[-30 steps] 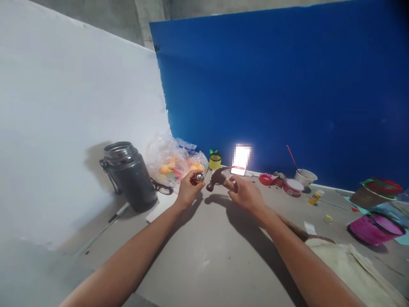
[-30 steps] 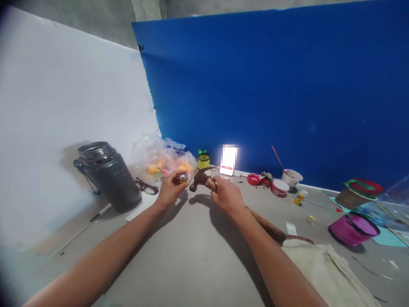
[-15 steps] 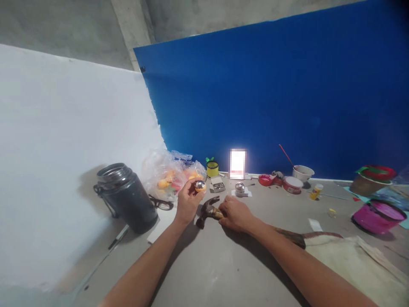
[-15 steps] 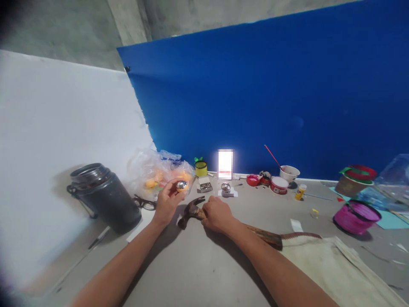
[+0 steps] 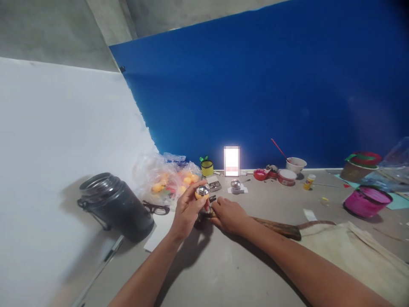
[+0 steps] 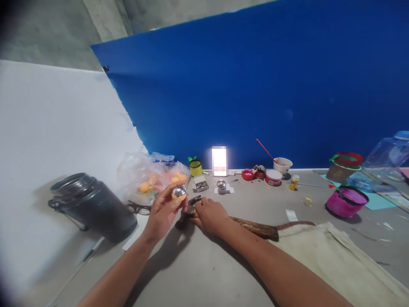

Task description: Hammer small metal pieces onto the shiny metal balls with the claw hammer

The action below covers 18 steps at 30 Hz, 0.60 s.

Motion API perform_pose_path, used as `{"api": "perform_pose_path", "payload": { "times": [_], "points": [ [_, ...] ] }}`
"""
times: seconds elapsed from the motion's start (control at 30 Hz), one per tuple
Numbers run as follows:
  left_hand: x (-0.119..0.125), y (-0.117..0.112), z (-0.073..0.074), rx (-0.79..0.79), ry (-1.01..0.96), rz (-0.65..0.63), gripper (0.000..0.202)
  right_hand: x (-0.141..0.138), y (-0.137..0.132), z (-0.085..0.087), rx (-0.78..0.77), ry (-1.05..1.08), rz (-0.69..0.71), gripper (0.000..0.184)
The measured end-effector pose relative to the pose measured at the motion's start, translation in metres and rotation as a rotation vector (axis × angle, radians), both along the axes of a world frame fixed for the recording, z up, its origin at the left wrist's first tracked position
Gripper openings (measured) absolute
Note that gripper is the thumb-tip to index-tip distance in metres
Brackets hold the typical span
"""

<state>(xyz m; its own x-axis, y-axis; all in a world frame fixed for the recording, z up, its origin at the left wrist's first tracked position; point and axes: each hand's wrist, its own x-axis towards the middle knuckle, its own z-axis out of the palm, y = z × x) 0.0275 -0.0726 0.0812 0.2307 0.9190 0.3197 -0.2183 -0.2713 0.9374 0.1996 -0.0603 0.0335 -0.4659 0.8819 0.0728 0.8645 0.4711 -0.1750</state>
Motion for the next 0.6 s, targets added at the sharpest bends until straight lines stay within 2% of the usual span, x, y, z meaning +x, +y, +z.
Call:
{"api": "perform_pose_path", "payload": {
  "times": [0.23, 0.4, 0.6],
  "points": [
    [0.009, -0.013, 0.011, -0.053, 0.012, -0.052, 0.048, 0.002, 0.004, -0.007, 0.015, 0.036, 0.022, 0.04],
    [0.018, -0.023, 0.019, -0.145, -0.044, -0.164, 0.045, 0.002, 0.005, -0.01, 0.029, 0.064, 0.016, 0.041],
    [0.036, -0.036, 0.025, -0.23, -0.059, -0.281, 0.041, 0.004, 0.004, 0.001, -0.077, 0.127, -0.013, 0.033]
  ]
}}
